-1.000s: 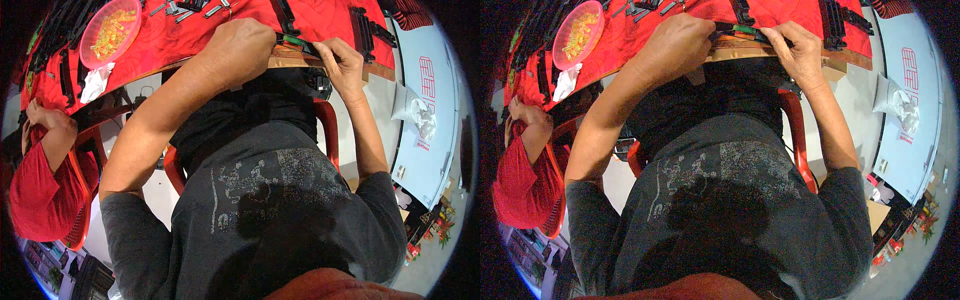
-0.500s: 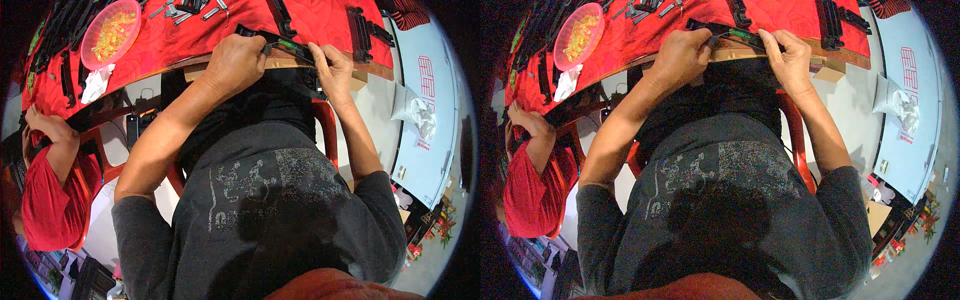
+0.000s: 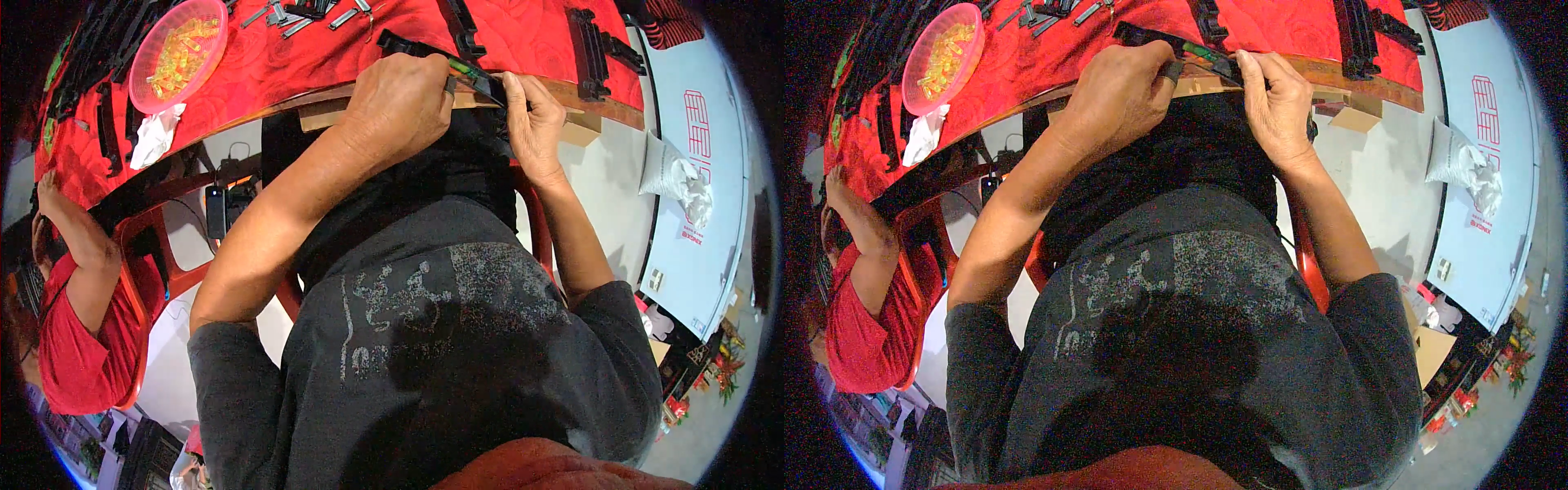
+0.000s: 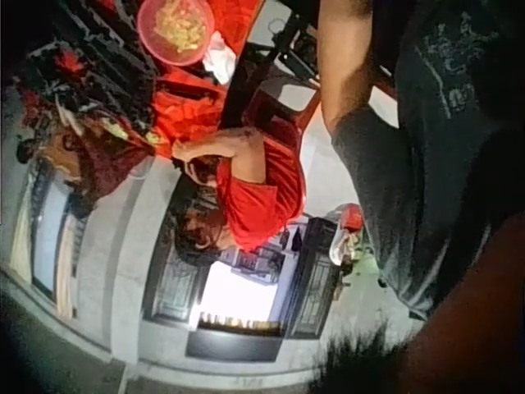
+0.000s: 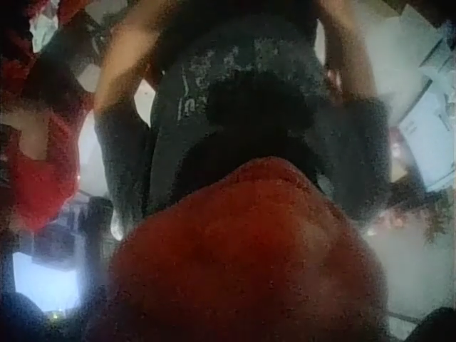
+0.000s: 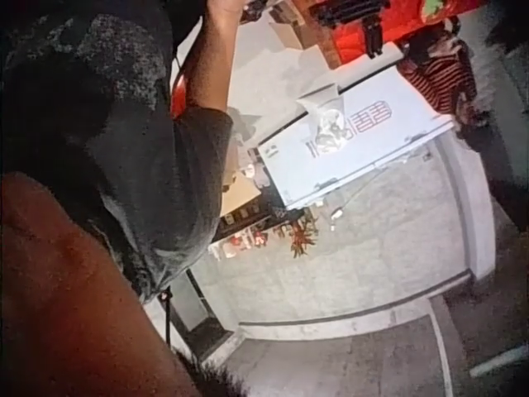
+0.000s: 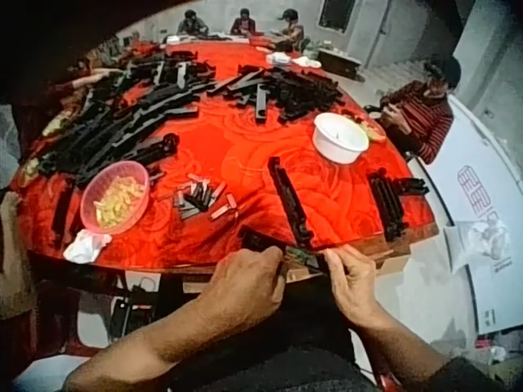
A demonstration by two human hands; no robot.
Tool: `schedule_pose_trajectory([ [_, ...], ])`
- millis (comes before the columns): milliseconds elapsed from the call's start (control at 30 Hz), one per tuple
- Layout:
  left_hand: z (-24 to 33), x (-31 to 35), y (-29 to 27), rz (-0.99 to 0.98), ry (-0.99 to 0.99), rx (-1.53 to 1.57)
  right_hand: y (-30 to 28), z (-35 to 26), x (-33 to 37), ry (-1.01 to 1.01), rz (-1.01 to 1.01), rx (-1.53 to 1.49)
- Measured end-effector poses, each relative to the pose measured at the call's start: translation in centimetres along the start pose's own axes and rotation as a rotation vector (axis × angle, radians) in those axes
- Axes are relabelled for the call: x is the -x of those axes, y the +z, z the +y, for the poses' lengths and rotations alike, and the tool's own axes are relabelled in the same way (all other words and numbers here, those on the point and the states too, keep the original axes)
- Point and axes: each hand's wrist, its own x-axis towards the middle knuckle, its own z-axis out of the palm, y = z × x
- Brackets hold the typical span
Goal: The person assembles a plastic toy gun from plastic components and small screws at a table. The assembly is performed with a small screwdriver.
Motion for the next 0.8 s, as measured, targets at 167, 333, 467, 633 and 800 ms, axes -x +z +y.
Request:
schedule_pose_trajectory([
  [167,-0.1,0.0,-0.3,-0.099,-0.036,-0.056,-0.2,-0.5,0.2,0.044,-0.164,-0.072],
  [333,-0.6,0.3,-0.5,-0.128,-0.010,-0.064,-0.5,-0.8,0.0,0.423,-0.438,-0.424],
  [467,-0.9,0.8,-0.3,-0.107,-0.001,-0.042,-1.2,-0.4,-0.6,0.689,-0.642,-0.606],
  [633,-0.9,1.1,-0.6,-0.088,-0.002,0.015,-1.0,-1.1,-0.4,0.730,-0.711,-0.704],
  [800,-0.7,1.6,-0.8,-0.043,0.011,0.015,-0.3,-0.6,0.0,0.608,-0.664,-0.793],
])
